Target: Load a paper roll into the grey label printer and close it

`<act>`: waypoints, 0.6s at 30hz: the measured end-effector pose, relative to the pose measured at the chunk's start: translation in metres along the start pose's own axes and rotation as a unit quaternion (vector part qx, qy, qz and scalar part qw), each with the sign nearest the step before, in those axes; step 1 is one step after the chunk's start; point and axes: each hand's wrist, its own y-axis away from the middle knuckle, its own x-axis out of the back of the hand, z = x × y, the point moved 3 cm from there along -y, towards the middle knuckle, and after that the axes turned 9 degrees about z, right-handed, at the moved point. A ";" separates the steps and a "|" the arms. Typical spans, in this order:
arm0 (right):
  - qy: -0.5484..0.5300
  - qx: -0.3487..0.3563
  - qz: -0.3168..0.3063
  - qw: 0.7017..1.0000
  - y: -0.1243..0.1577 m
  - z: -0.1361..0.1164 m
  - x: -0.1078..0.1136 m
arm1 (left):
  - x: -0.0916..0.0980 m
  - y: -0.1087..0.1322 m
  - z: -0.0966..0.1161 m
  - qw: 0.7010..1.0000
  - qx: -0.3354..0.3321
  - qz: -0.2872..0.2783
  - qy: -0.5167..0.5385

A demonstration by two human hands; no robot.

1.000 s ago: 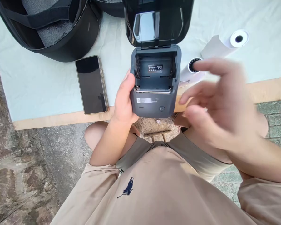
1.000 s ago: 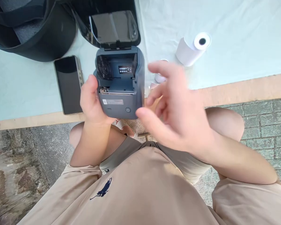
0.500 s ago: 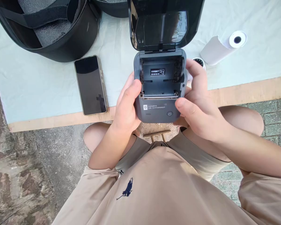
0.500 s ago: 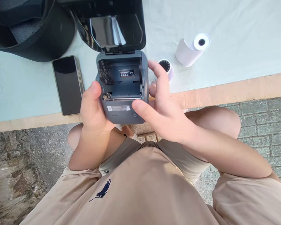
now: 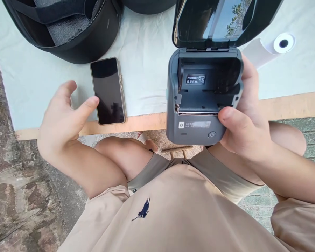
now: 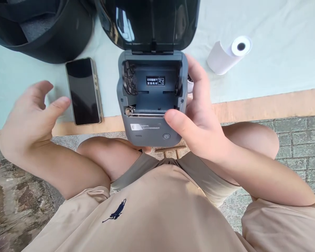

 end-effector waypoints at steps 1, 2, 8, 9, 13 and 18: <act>-0.013 -0.001 -0.001 1.000 -0.001 0.000 0.000 | 0.002 -0.002 -0.007 0.999 0.019 -0.014 -0.028; -0.030 0.000 -0.004 1.000 -0.001 -0.001 0.000 | 0.002 -0.003 -0.009 0.999 -0.001 -0.032 -0.025; -0.031 0.031 -0.008 0.999 -0.004 -0.005 -0.001 | -0.008 0.001 -0.004 0.997 -0.016 -0.077 -0.012; -0.028 0.034 -0.009 0.999 -0.004 -0.004 -0.002 | -0.009 0.001 -0.003 0.997 -0.021 -0.073 -0.011; -0.025 0.017 -0.004 1.000 -0.002 -0.001 -0.001 | -0.011 -0.001 -0.003 0.997 -0.033 -0.070 -0.019; -0.030 0.010 0.004 0.999 -0.001 -0.001 0.000 | -0.012 0.000 -0.001 0.996 -0.037 -0.081 -0.018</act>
